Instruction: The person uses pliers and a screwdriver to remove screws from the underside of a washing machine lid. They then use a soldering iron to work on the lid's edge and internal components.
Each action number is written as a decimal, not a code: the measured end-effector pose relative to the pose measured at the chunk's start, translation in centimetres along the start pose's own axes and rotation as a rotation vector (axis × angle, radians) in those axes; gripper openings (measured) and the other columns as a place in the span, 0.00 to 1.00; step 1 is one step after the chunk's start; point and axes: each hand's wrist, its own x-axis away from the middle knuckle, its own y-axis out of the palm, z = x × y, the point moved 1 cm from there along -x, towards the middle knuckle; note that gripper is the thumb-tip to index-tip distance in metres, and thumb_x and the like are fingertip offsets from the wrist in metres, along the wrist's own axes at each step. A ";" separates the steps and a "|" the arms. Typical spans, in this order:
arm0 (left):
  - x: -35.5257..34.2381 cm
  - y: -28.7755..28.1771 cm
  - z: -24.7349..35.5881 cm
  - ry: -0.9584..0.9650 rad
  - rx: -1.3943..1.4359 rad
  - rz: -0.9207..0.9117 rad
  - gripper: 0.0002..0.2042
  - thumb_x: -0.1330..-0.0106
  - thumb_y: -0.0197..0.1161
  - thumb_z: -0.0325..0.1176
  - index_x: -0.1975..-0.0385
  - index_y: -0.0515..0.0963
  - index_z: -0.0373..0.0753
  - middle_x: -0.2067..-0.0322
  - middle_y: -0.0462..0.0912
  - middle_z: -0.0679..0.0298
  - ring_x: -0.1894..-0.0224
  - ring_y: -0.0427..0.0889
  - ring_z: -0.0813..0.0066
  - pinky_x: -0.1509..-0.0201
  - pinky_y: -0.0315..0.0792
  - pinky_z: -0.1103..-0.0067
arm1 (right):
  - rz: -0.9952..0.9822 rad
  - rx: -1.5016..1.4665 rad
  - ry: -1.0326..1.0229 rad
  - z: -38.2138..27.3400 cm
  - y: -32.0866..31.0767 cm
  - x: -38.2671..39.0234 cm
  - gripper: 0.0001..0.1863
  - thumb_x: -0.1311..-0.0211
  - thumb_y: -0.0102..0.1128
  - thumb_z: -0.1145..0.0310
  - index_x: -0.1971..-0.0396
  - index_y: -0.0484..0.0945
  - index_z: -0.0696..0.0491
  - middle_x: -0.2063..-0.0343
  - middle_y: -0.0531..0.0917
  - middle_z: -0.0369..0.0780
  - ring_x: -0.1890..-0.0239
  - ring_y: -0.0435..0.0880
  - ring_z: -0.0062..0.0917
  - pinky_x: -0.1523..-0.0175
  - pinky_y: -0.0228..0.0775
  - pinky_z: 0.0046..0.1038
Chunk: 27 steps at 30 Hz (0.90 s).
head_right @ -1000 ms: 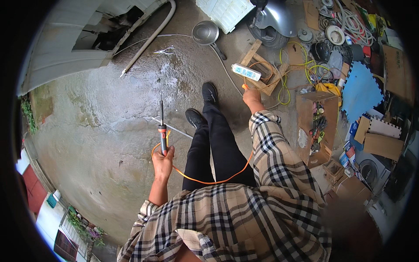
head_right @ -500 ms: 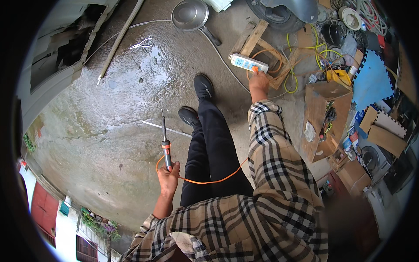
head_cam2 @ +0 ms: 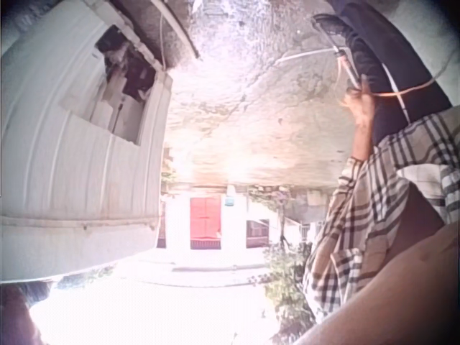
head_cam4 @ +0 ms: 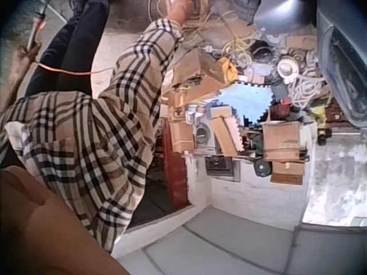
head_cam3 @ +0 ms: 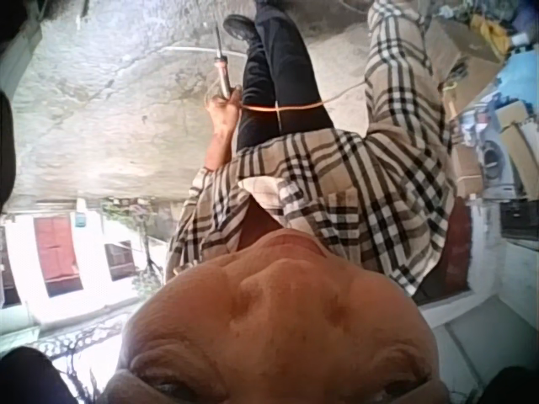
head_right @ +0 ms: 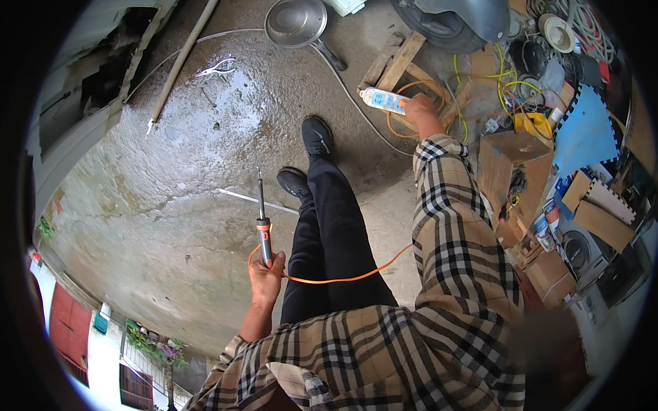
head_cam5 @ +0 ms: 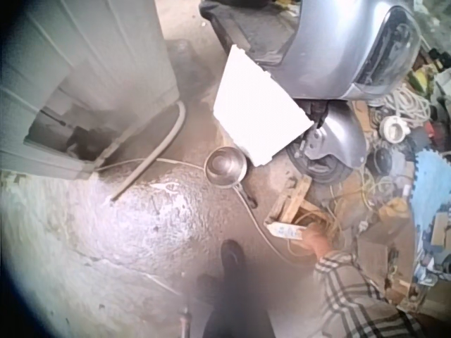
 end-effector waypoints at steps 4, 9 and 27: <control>0.0 0.2 0.0 0.003 -0.002 -0.026 0.17 0.42 0.64 0.35 0.86 0.65 0.37 0.88 0.68 0.68 0.82 0.63 0.83 0.77 0.64 0.79 | -0.092 0.009 0.007 1.3 0.7 -1.1 0.16 0.45 0.56 0.63 0.60 0.79 0.55 0.65 0.83 0.45 0.59 0.82 0.33 0.53 0.72 0.30; -1.6 0.8 1.7 -0.034 0.037 -0.036 0.17 0.42 0.64 0.35 0.86 0.64 0.38 0.89 0.66 0.68 0.82 0.61 0.83 0.78 0.63 0.79 | -0.113 -0.217 -0.065 0.8 0.0 -2.1 0.15 0.47 0.56 0.63 0.64 0.79 0.58 0.78 0.83 0.42 0.72 0.84 0.28 0.61 0.73 0.29; -4.1 -0.4 5.5 0.132 -0.137 -0.077 0.18 0.43 0.64 0.33 0.87 0.62 0.36 0.90 0.64 0.62 0.84 0.62 0.76 0.79 0.63 0.75 | 0.143 -0.148 -0.103 -2.6 3.8 4.1 0.15 0.43 0.52 0.63 0.63 0.80 0.57 0.61 0.80 0.51 0.57 0.79 0.43 0.53 0.70 0.38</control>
